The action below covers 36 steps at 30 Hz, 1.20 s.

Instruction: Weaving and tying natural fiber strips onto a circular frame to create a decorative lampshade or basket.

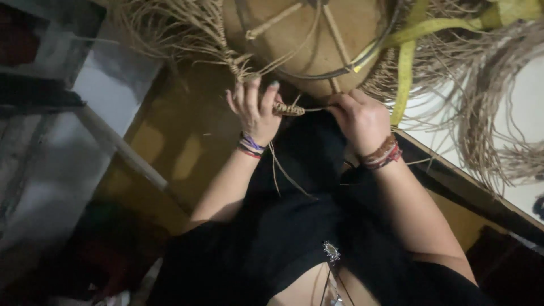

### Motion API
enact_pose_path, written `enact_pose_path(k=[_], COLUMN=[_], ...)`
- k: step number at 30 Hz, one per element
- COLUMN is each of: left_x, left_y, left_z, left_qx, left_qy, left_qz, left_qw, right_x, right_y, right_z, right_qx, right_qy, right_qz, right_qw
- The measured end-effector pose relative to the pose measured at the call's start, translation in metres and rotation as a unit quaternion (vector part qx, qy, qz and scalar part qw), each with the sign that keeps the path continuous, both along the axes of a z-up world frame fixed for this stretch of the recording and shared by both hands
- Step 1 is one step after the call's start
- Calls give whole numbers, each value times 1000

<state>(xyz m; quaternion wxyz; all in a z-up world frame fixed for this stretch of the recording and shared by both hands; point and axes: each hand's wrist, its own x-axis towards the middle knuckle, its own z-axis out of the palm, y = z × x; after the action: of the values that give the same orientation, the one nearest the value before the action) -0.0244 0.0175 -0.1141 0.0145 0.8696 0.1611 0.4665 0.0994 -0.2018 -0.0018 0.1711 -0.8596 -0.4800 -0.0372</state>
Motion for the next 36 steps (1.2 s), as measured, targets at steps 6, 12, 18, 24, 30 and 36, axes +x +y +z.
enact_pose_path(k=[6,12,18,24,30,36], left_x=[-44,-87,-77,-31,14,18], left_y=[26,32,-17,28,41,70], left_z=[-61,-96,-40,58,49,86], left_qx=[-31,-126,-186,-150,0,-12], left_qy=[71,173,29,-15,152,152], left_qz=[2,-55,-189,-263,-385,-453], left_qw=[997,975,964,953,910,878], right_x=[-5,-35,-33,-24,-13,-2], right_y=[3,39,75,73,58,44], right_z=[7,34,-24,-12,5,-8], right_qx=[-5,10,-45,-19,-47,-16], right_qy=[-5,-44,-103,-26,8,89], right_qz=[-13,21,70,105,137,142], right_qw=[1000,999,991,994,989,986])
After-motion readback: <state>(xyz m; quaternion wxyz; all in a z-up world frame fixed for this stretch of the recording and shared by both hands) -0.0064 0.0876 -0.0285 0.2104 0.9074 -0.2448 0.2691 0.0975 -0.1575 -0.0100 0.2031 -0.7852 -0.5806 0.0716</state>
